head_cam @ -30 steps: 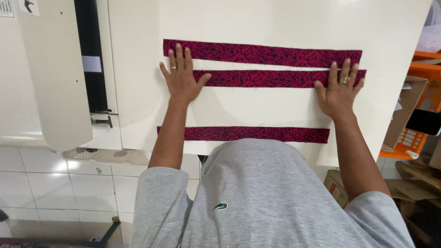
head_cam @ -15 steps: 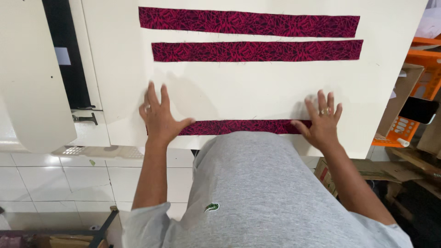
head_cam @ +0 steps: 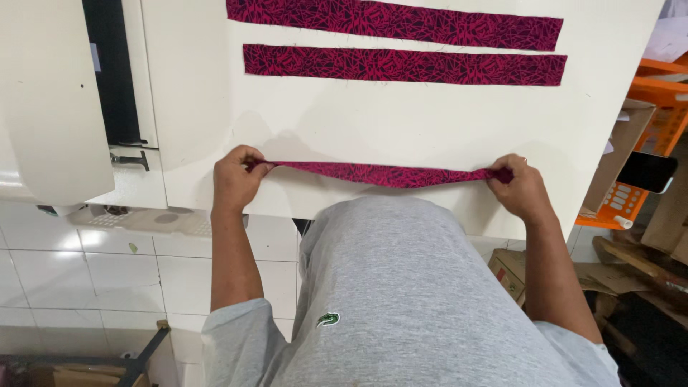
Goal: The person repeatedly places white fabric strips over maroon patterned fabric strips on a sewing machine table, aligns them, and feeds them into the machine. The person then collects the finished strips and stacks them on the table.
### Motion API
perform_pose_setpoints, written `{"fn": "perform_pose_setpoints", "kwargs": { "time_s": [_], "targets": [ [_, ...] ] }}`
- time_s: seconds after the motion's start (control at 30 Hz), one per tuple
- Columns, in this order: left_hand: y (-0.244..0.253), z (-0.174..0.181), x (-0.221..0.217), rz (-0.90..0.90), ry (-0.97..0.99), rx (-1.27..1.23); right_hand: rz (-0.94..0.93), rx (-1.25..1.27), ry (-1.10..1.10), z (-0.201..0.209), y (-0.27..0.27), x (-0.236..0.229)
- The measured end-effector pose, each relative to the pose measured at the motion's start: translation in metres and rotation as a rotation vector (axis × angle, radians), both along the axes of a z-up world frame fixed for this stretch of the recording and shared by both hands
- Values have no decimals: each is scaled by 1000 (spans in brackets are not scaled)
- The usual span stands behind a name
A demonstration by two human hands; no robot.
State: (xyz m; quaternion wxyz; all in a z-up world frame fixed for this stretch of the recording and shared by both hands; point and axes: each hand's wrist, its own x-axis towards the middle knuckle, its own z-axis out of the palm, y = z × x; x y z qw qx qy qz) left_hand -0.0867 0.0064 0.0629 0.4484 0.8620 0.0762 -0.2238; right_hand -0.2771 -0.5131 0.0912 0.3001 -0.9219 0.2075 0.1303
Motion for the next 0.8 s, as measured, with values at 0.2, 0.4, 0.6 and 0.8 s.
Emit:
{"fn": "perform_pose_setpoints", "kwargs": {
  "time_s": [0.2, 0.4, 0.6, 0.8],
  "targets": [
    [-7, -10, 42, 41, -103, -35, -295, 294, 83, -7, -40, 34],
    [-12, -33, 75, 13, -237, 7, -414, 312, -180, -23, -56, 51],
    [-25, -34, 91, -10, -265, 71, -483, 66, -250, -25, -56, 65],
    [-50, -25, 93, -155, -519, 461, -233, -402, -418, -27, -46, 72]
  ]
}}
